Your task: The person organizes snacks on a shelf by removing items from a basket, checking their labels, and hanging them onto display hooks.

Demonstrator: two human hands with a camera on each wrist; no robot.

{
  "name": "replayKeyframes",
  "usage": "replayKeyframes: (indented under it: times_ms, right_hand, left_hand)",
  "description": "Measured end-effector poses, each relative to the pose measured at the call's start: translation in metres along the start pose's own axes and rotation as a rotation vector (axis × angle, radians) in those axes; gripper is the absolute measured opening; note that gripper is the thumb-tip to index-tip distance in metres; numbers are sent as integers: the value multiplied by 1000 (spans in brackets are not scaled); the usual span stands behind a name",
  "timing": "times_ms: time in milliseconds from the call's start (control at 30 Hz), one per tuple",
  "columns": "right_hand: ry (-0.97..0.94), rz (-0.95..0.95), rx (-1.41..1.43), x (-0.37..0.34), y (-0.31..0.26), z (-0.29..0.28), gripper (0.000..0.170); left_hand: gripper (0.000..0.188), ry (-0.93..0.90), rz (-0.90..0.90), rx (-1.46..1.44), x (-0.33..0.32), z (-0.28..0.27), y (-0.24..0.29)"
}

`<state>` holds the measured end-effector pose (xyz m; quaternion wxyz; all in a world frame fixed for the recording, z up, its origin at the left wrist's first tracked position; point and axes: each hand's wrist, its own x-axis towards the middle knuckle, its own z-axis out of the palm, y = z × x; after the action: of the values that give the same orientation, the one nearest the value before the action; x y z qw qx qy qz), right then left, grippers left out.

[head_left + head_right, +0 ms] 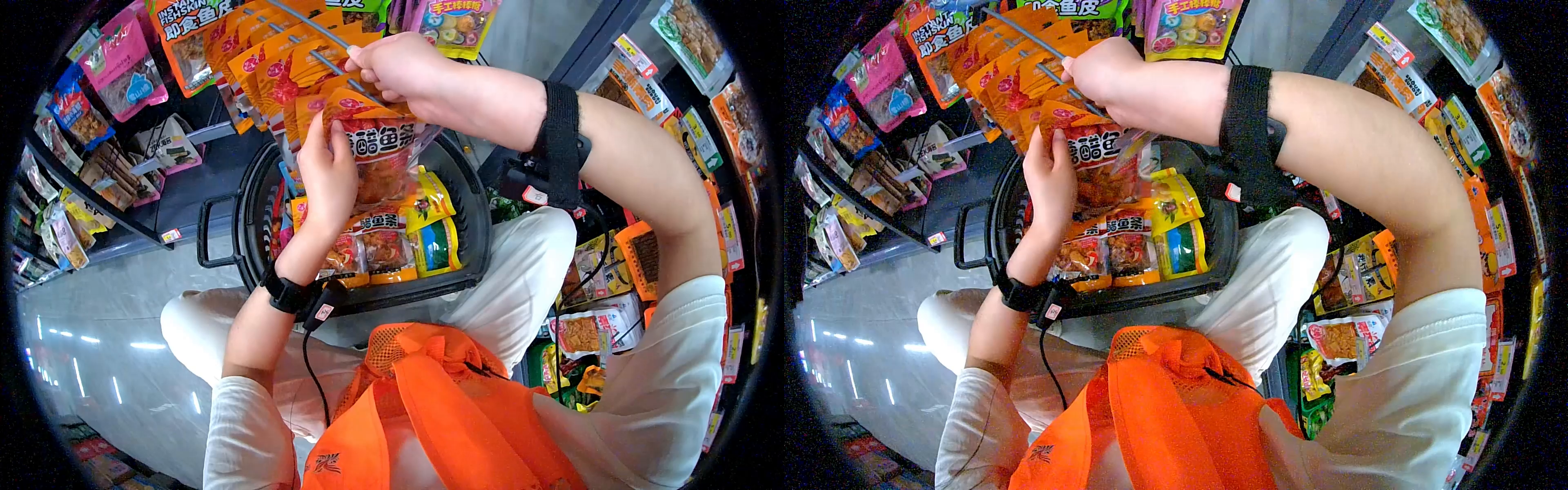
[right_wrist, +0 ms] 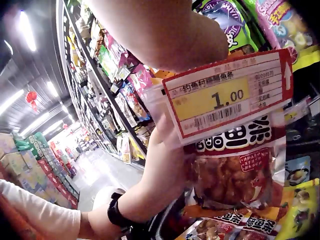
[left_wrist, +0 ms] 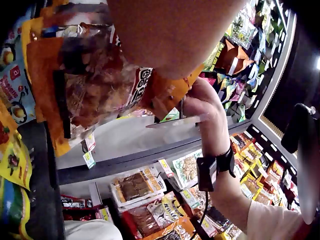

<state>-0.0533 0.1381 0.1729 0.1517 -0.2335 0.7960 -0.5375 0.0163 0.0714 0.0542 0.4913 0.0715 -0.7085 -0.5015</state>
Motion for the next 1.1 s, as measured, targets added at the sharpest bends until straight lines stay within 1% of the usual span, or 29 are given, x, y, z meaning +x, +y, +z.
replayKeyframes:
  times_ms: [67,100,133,167,200,267,300,333,400,433,533,600,667,700,733,800,833,867,933,967,1000,1067,1100]
  right_hand:
    - [-14,0,4,-1,0,2,22]
    - [23,7,41,-3,0,5,21]
    - [59,13,77,-5,0,6,22]
    - [-17,25,57,-7,-1,5,21]
    - [-18,25,56,-7,0,5,21]
    - [-34,-19,36,-6,1,9,20]
    - [-4,-48,38,-5,2,12,20]
    - [-5,-47,38,-4,3,13,20]
    - [-23,-5,111,-3,3,13,21]
    - [-22,-5,110,-3,2,13,21]
    - [14,-25,46,-2,3,11,21]
    - [8,-51,8,3,3,8,21]
    - [2,-32,27,4,2,4,21]
    - [-3,-13,48,5,2,1,20]
    - [-3,-13,48,5,2,-1,20]
    - [-2,-37,42,5,3,-5,20]
    - [-18,-36,92,4,4,-8,20]
    - [-22,-37,94,4,4,-12,20]
    - [-38,-18,135,5,6,-19,20]
    - [-41,-24,172,7,10,-22,20]
    - [-44,-25,174,9,11,-26,20]
    - [-28,-58,119,12,15,-33,20]
    - [-38,-87,39,14,14,-39,20]
  left_hand:
    - [20,108,166,136,1,0,-5]
    - [20,109,165,135,3,-2,-3]
    - [25,139,280,217,5,-4,2]
    - [31,167,395,299,7,-6,4]
    - [31,168,394,299,8,-7,2]
    - [46,121,679,439,11,-13,-5]
    - [41,122,756,377,16,-13,-7]
    - [41,122,755,378,15,-16,-8]
    - [30,-10,743,605,12,-23,-3]
    - [24,-29,708,628,11,-21,-1]
    - [29,-15,729,631,11,-14,0]
    - [28,-7,742,630,11,-14,4]
    - [26,-68,533,523,10,-12,6]
    - [24,-50,532,430,13,-11,9]
    - [24,-51,533,431,13,-12,9]
    - [22,-145,541,318,15,-15,9]
    - [29,-132,589,302,15,-15,11]
    - [29,-130,589,307,15,-14,12]
    - [36,-177,406,196,11,-12,17]
    - [44,-200,325,145,7,-9,22]
    - [44,-200,325,149,8,-12,27]
    - [36,-478,301,173,11,-20,40]
    - [29,-573,305,217,12,-23,42]
